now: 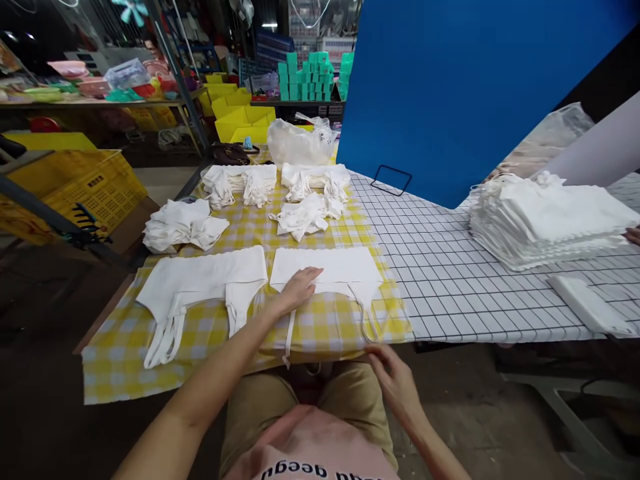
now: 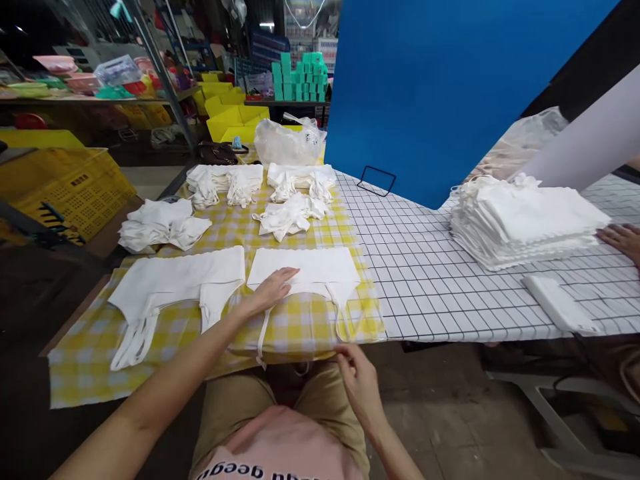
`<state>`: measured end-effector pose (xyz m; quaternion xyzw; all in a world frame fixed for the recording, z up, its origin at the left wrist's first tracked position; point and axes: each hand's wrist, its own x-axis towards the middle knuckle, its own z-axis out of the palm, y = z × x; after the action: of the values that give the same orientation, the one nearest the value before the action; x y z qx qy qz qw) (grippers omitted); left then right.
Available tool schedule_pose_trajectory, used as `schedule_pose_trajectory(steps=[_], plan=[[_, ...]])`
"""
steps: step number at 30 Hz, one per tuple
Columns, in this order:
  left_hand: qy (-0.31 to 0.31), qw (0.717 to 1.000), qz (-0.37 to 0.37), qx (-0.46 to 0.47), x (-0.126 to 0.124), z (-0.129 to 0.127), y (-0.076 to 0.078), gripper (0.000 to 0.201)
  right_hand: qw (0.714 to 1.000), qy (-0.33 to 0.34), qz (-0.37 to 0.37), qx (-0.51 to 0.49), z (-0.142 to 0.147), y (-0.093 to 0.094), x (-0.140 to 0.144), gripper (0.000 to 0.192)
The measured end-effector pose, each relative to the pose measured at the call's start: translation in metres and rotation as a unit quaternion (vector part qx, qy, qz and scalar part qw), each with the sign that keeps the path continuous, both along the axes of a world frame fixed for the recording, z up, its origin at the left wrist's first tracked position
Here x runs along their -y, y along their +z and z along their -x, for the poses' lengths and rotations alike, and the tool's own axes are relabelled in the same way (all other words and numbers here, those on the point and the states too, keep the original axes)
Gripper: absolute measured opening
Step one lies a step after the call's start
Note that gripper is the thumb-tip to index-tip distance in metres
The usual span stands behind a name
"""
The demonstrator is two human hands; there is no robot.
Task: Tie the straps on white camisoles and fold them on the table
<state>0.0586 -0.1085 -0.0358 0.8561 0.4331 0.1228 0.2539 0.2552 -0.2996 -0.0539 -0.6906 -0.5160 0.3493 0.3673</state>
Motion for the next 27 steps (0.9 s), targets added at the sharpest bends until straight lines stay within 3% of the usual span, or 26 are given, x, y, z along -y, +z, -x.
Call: schedule_pose_trajectory(steps=[3,5,8,10,14,17,20,23,27], plan=[[0.052,0.997,-0.007,-0.050,0.020,0.033,-0.005,0.052,0.978,0.129,0.130,-0.101,0.041,-0.015,-0.002,0.030],[0.061,0.995,-0.012,-0.075,0.037,0.047,-0.011,0.052,0.957,0.153,0.170,-0.179,0.073,-0.027,-0.009,0.043],[0.034,0.994,-0.025,-0.096,0.061,0.057,-0.023,0.050,0.933,0.126,0.202,-0.270,0.118,-0.040,-0.023,0.059],[0.005,0.994,-0.039,-0.103,0.074,0.059,-0.029,0.048,0.928,0.124,0.207,-0.283,0.139,-0.042,-0.028,0.055],[-0.020,0.992,-0.060,-0.114,0.085,0.062,-0.036,0.046,0.912,0.211,0.205,-0.285,0.144,-0.035,-0.013,0.049],[-0.019,0.991,-0.054,-0.122,0.085,0.063,-0.036,0.047,0.927,0.278,0.166,-0.187,0.125,-0.023,0.014,0.045],[-0.020,0.991,-0.053,-0.118,0.084,0.062,-0.037,0.048,0.954,0.292,0.038,0.059,0.103,-0.011,0.037,0.038],[-0.017,0.993,-0.049,-0.107,0.083,0.063,-0.040,0.048,0.915,0.288,-0.114,0.258,0.086,0.002,0.044,0.034],[-0.029,0.996,-0.022,-0.081,0.080,0.066,-0.041,0.046,0.858,0.263,-0.256,0.359,0.066,0.029,0.028,0.029]])
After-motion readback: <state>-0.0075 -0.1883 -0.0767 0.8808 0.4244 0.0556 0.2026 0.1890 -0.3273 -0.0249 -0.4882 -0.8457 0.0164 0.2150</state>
